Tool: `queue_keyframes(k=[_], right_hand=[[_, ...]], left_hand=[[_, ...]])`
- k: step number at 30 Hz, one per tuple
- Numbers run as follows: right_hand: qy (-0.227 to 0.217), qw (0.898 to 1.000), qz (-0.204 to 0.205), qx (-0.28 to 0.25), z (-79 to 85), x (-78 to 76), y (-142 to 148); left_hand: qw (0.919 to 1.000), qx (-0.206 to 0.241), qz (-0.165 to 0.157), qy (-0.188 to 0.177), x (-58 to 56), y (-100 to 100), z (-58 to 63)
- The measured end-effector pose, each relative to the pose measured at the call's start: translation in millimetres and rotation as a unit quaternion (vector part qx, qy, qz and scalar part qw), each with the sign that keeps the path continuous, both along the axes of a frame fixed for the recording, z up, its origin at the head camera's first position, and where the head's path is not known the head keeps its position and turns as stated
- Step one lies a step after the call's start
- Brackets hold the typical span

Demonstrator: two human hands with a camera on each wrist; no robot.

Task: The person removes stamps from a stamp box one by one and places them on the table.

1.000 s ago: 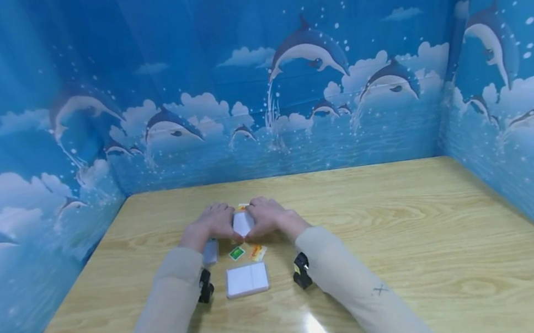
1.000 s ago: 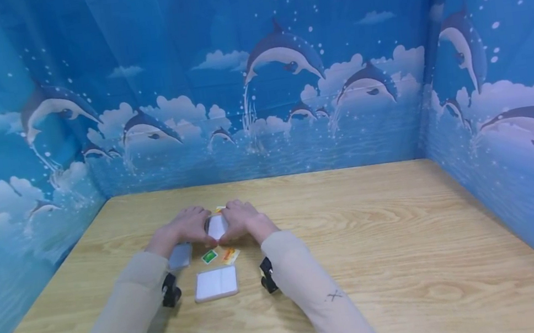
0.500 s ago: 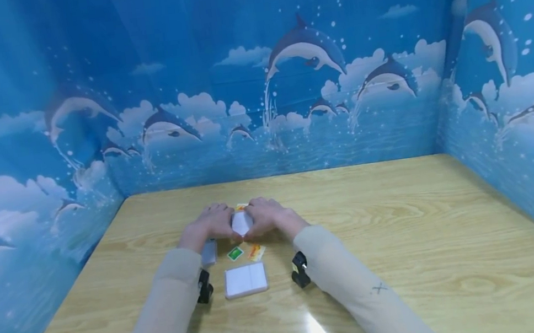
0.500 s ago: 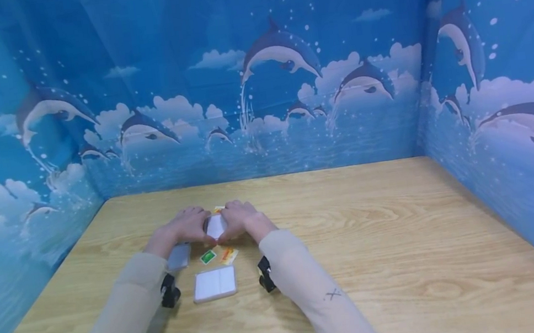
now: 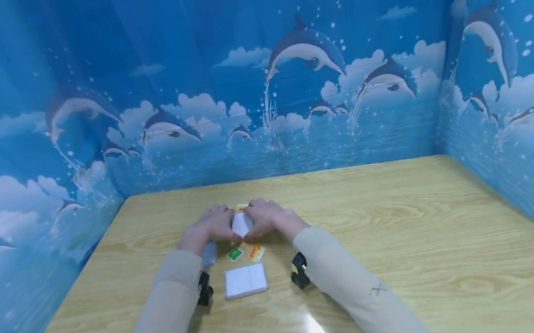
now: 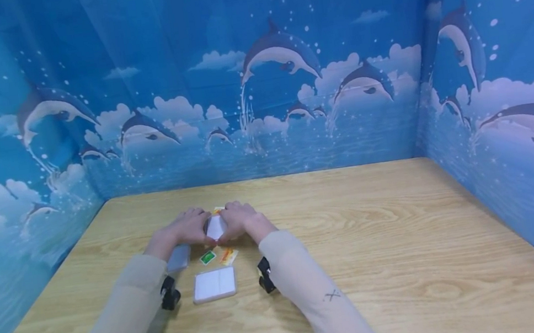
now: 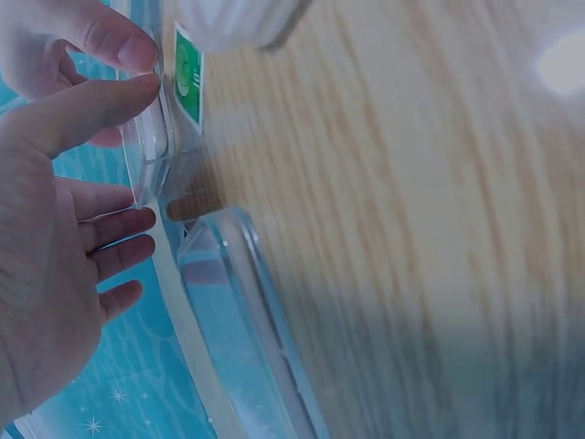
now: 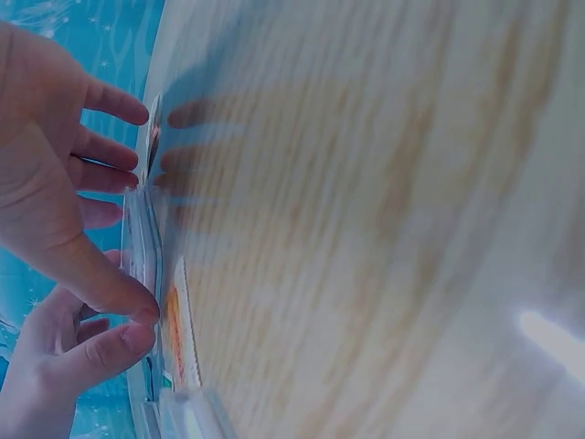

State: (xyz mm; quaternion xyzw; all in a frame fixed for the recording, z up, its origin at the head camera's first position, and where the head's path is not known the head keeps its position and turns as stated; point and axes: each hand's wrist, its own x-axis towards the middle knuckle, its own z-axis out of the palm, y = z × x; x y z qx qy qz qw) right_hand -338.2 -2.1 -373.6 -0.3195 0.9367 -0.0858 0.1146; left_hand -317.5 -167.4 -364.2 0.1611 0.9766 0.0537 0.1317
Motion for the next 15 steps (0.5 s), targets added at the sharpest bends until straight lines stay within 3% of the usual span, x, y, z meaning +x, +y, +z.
queue_keyframes(k=[15], right_hand=[[0.017, 1.000, 0.006, -0.002, -1.7, -1.7, 0.9]], left_hand=[[0.9999, -0.005, 0.005, 0.013, 1.1, -0.4, -2.5]])
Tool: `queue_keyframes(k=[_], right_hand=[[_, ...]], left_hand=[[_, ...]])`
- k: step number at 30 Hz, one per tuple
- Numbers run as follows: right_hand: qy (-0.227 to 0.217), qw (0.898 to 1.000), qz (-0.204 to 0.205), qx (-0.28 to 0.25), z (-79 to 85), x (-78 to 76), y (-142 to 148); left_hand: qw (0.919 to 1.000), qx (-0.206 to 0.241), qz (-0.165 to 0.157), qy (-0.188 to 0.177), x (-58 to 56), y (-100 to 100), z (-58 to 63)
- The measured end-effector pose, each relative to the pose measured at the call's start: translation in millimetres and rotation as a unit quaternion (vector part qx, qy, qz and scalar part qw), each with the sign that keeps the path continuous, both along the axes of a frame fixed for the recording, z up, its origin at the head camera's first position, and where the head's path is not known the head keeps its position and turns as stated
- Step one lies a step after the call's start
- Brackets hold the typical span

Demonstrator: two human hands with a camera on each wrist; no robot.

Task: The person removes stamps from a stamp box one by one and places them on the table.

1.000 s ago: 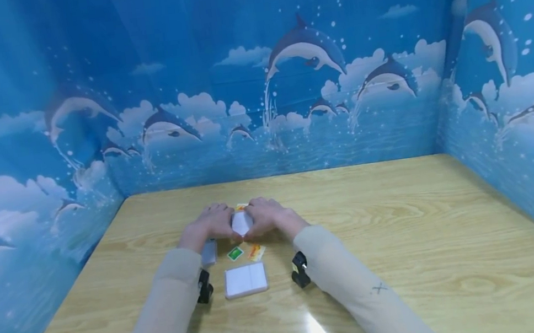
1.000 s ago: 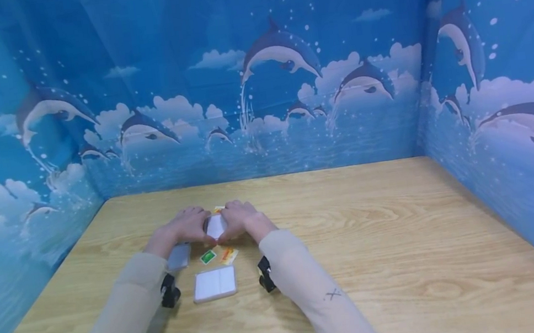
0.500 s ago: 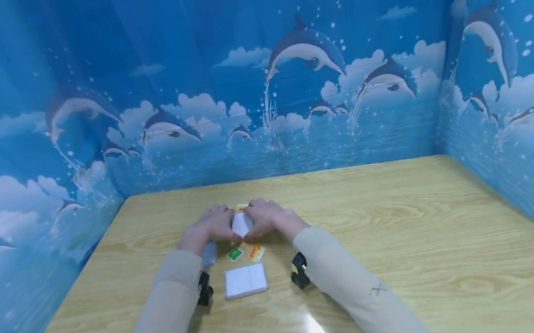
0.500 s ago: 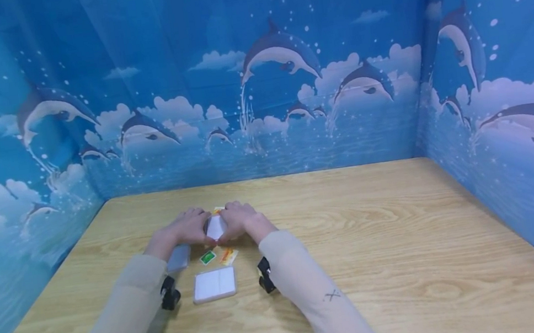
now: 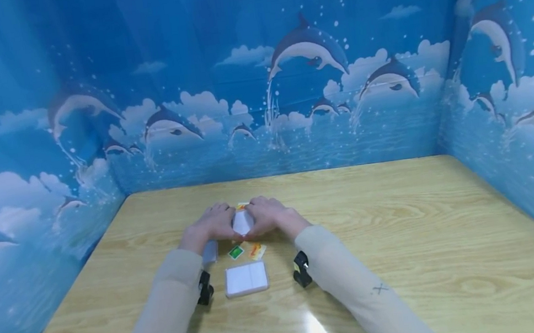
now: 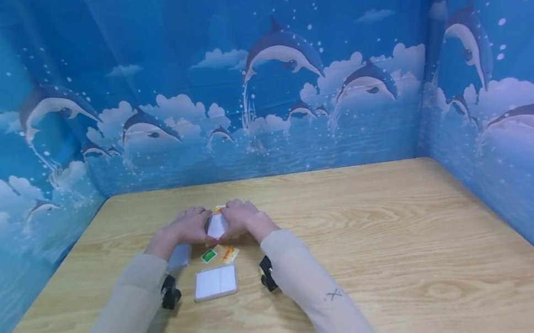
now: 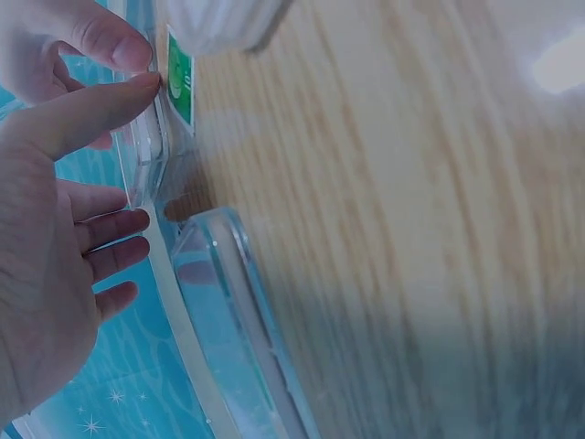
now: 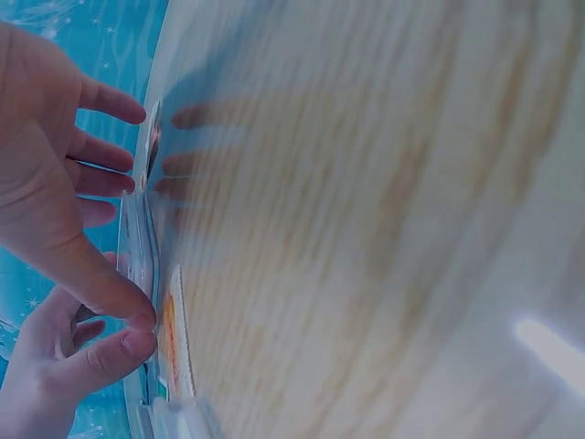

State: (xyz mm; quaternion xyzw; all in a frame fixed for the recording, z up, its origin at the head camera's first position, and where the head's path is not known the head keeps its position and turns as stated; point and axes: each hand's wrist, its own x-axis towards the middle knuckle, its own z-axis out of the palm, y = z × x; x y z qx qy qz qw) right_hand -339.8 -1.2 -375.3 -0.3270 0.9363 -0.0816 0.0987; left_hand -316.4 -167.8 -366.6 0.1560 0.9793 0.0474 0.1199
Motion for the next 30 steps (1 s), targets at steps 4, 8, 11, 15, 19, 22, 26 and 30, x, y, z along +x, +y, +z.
queue_keyframes(k=[4, 8, 11, 15, 19, 22, 26, 30], right_hand=[[-0.002, 1.000, 0.001, -0.003, 0.0, -1.4, 0.6], [-0.003, 1.000, 0.004, 0.002, 0.6, -1.9, 0.6], [-0.003, 1.000, 0.004, 0.005, 0.7, -2.0, 0.6], [-0.001, 1.000, 0.007, 0.011, -0.5, -2.5, 0.6], [-0.001, 1.000, 0.009, 0.016, -2.8, -3.4, 0.8], [-0.002, 1.000, 0.008, 0.016, -4.4, -4.1, 0.7], [0.008, 1.000, 0.012, 0.023, -5.6, -5.2, 0.6], [0.030, 0.999, 0.023, 0.031, -5.1, -5.2, 1.4]], left_hand=[[1.0000, -0.004, 0.001, 0.001, -1.8, 0.2, -1.7], [1.0000, 0.000, 0.003, -0.004, -2.4, -0.1, -2.5], [0.9999, 0.004, 0.005, -0.009, -1.9, 0.0, -1.7], [0.9999, 0.000, 0.002, -0.013, -2.3, 0.1, -1.9], [0.9998, -0.008, 0.003, -0.019, -3.6, -0.3, -3.5], [0.9998, -0.003, 0.004, -0.019, -2.8, -0.6, -2.8], [0.9999, 0.005, 0.002, -0.016, -1.2, -0.9, -0.9], [0.9999, 0.008, -0.004, -0.011, -0.2, -1.6, 0.3]])
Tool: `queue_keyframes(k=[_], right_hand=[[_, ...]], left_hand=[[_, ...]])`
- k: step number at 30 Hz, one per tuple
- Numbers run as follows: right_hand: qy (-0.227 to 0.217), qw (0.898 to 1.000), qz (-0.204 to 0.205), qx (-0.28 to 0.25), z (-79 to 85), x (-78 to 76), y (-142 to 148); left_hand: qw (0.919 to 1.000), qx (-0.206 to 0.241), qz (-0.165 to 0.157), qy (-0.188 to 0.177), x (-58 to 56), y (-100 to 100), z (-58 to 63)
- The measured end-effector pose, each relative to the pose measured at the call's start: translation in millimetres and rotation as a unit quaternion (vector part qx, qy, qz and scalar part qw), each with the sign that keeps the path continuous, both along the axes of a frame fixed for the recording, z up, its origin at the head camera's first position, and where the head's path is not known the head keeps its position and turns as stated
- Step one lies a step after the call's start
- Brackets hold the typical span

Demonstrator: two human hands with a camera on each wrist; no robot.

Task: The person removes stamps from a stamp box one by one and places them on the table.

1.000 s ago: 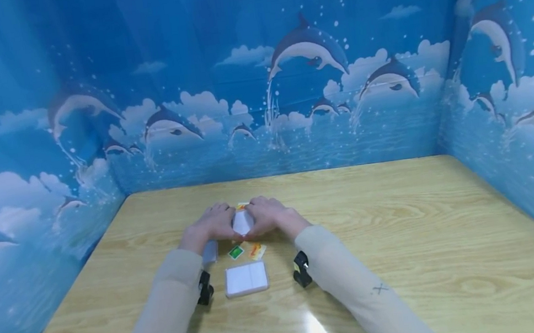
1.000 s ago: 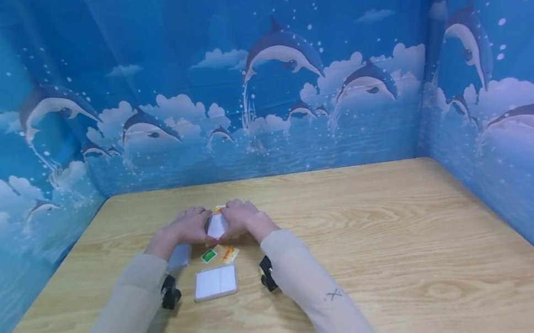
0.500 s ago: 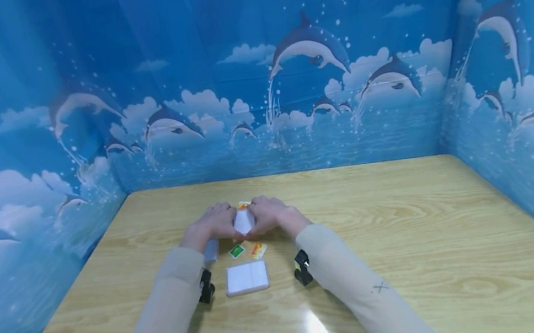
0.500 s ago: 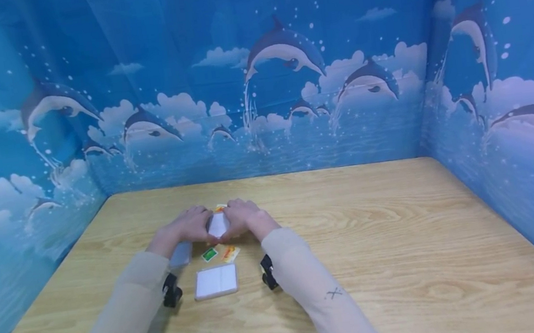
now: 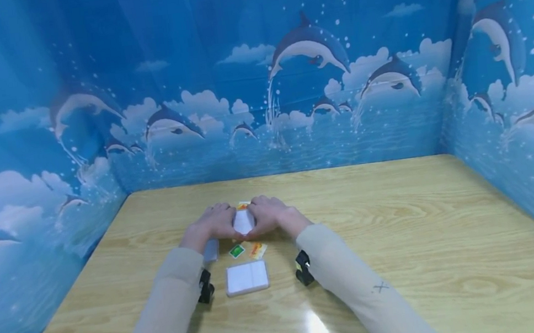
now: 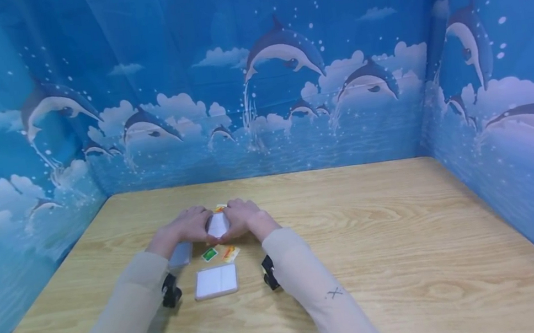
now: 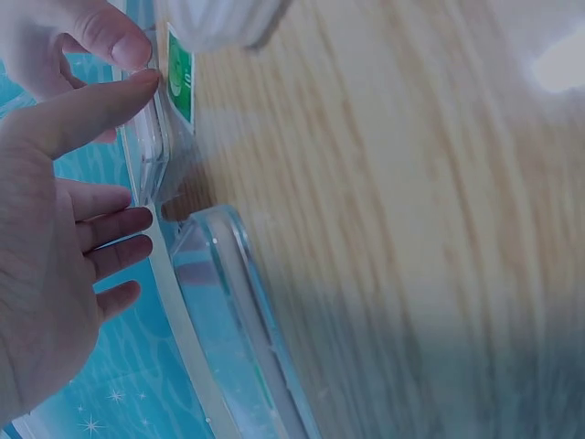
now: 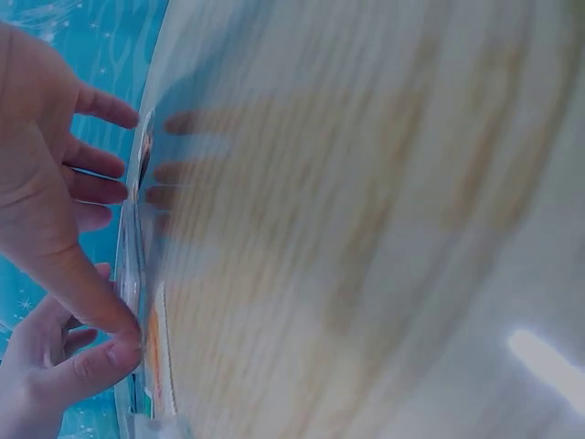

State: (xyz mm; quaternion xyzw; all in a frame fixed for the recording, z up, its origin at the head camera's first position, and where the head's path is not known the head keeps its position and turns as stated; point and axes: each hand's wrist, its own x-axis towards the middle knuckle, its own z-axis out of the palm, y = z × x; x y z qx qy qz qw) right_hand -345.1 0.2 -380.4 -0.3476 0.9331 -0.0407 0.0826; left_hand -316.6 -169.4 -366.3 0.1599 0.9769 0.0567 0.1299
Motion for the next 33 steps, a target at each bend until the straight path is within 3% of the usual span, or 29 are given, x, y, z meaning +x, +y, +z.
queue_keyframes(k=[12, 21, 33], right_hand=[[0.071, 0.997, 0.036, 0.025, 2.2, -3.4, 4.1], [0.048, 0.998, 0.031, 0.023, 0.7, -3.0, 4.7], [0.076, 0.997, 0.027, 0.014, 2.2, -0.7, 8.2]], left_hand=[[0.9985, -0.027, -0.024, 0.041, 0.0, 3.7, 4.3], [0.9973, -0.048, -0.029, 0.047, -3.3, 6.2, -2.7], [0.9942, -0.050, -0.024, 0.093, -0.5, 6.1, -2.1]])
